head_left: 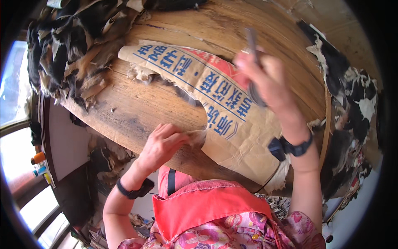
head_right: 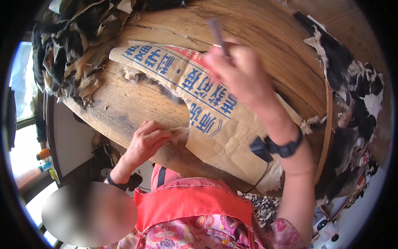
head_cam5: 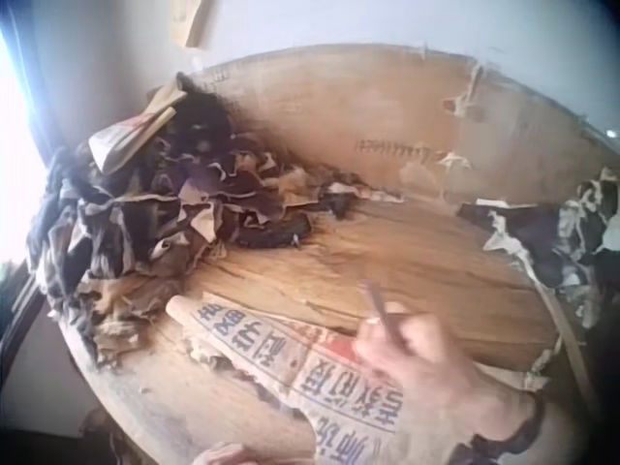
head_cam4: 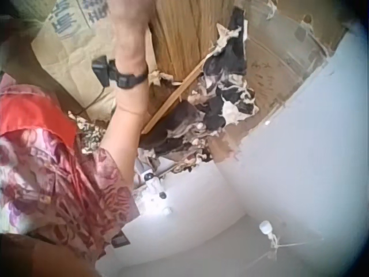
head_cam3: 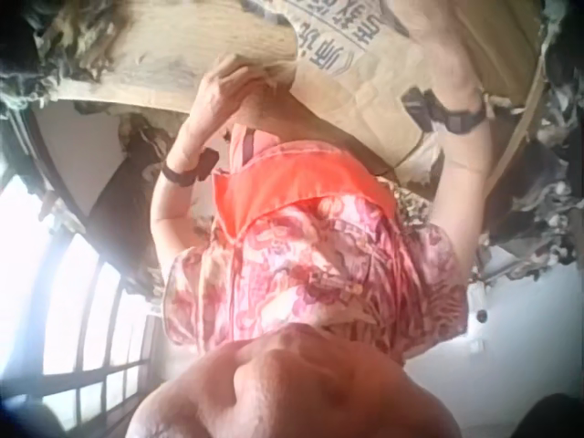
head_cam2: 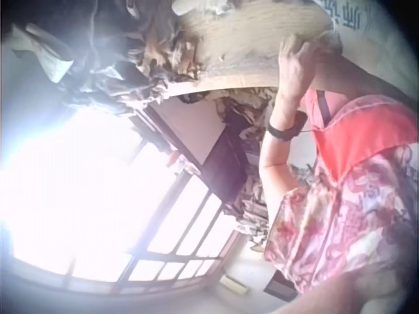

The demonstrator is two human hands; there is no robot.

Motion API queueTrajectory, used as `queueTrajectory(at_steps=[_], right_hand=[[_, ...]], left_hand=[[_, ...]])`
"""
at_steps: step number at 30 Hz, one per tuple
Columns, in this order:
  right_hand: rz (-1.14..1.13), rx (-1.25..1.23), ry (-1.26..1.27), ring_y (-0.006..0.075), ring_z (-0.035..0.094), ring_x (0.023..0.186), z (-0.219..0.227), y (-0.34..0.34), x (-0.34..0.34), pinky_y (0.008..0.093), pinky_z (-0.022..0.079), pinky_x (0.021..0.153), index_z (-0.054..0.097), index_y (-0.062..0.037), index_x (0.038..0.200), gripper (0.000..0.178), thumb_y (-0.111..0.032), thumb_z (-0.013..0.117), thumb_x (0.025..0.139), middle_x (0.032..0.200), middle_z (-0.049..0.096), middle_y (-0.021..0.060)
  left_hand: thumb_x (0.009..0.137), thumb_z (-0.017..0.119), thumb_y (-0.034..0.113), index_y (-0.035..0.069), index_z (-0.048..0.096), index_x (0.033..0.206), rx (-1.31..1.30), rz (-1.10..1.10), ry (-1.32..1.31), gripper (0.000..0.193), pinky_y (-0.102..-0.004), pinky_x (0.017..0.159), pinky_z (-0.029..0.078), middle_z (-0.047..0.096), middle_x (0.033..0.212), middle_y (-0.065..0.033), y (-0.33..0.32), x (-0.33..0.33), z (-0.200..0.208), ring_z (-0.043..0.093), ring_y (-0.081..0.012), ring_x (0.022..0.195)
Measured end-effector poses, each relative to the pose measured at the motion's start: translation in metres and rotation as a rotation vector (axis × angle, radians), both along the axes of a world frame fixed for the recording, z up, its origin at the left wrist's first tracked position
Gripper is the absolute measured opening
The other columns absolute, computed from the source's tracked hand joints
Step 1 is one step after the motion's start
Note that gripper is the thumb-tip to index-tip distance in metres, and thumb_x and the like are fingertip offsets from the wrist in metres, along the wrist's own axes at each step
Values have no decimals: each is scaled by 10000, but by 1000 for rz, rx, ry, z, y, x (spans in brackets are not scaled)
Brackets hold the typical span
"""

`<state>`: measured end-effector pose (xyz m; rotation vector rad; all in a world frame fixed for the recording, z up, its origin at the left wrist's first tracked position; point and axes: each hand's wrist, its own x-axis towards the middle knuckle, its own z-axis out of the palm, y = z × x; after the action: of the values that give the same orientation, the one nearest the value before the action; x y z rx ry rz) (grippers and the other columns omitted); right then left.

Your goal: The recorder uses a knife to cut fur, a needle to sew pieces together, and then sorts through a large pile of fur scraps on a workbench.

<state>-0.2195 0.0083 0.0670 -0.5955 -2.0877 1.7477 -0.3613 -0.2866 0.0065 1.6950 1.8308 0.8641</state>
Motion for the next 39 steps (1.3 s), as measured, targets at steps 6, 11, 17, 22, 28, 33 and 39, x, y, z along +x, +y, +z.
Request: queueTrajectory(at_steps=[6, 11, 17, 22, 28, 33, 39], right_hand=[[-772, 642, -389, 153, 562, 723, -6, 36, 203, 328, 460, 658, 623, -12, 893, 222, -191, 753, 907, 848, 587, 67], [-1085, 942, -969, 328, 585, 829, -50, 46, 382, 426, 472, 772, 586, 6, 839, 312, -218, 803, 846, 897, 576, 143], [-1016, 840, -876, 338, 637, 960, -77, 26, 469, 414, 509, 864, 646, -3, 887, 327, -233, 858, 793, 1044, 663, 137], [-990, 825, -818, 310, 651, 894, -71, 40, 474, 391, 523, 820, 624, -7, 857, 333, -224, 867, 788, 1038, 682, 127], [-1064, 691, -789, 264, 662, 856, -61, 45, 471, 371, 540, 785, 679, -21, 1062, 388, -158, 864, 750, 982, 668, 116], [-1064, 796, -683, 210, 681, 905, -61, 14, 481, 330, 555, 782, 694, -35, 1241, 504, -64, 838, 759, 1027, 672, 105], [-912, 884, -444, 139, 566, 771, -36, -12, 485, 244, 473, 662, 673, -11, 1322, 655, 138, 779, 693, 1149, 609, 69]], left_hand=[[801, 752, 74, 89, 710, 1083, -42, 84, 344, 285, -429, 790, 494, 611, 981, -78, 1, 9, 28, 607, -301, 876], [879, 577, 123, 108, 610, 1365, 135, -379, 668, 488, -494, 1141, 403, 498, 1514, -145, 80, 26, 16, 456, -336, 1426], [774, 679, 15, 110, 710, 1235, 83, -517, 411, 472, -488, 1146, 416, 617, 1398, -119, 123, 6, 27, 495, -348, 1394], [721, 740, -82, 101, 784, 1117, -236, -556, 38, 439, -416, 1070, 492, 693, 1293, -102, 167, -16, 44, 600, -274, 1286], [988, 609, 88, -3, 688, 965, -411, 68, -319, 123, -349, 647, 527, 705, 792, -73, 228, -17, 36, 659, -138, 732], [1030, 542, 240, 74, 621, 994, 9, 124, 460, 187, -517, 687, 516, 712, 822, -178, 253, 4, 13, 705, -388, 778], [1029, 498, 223, 86, 503, 1055, 185, -4, 753, 139, -543, 690, 520, 689, 863, -207, 264, 8, -11, 669, -454, 848]])
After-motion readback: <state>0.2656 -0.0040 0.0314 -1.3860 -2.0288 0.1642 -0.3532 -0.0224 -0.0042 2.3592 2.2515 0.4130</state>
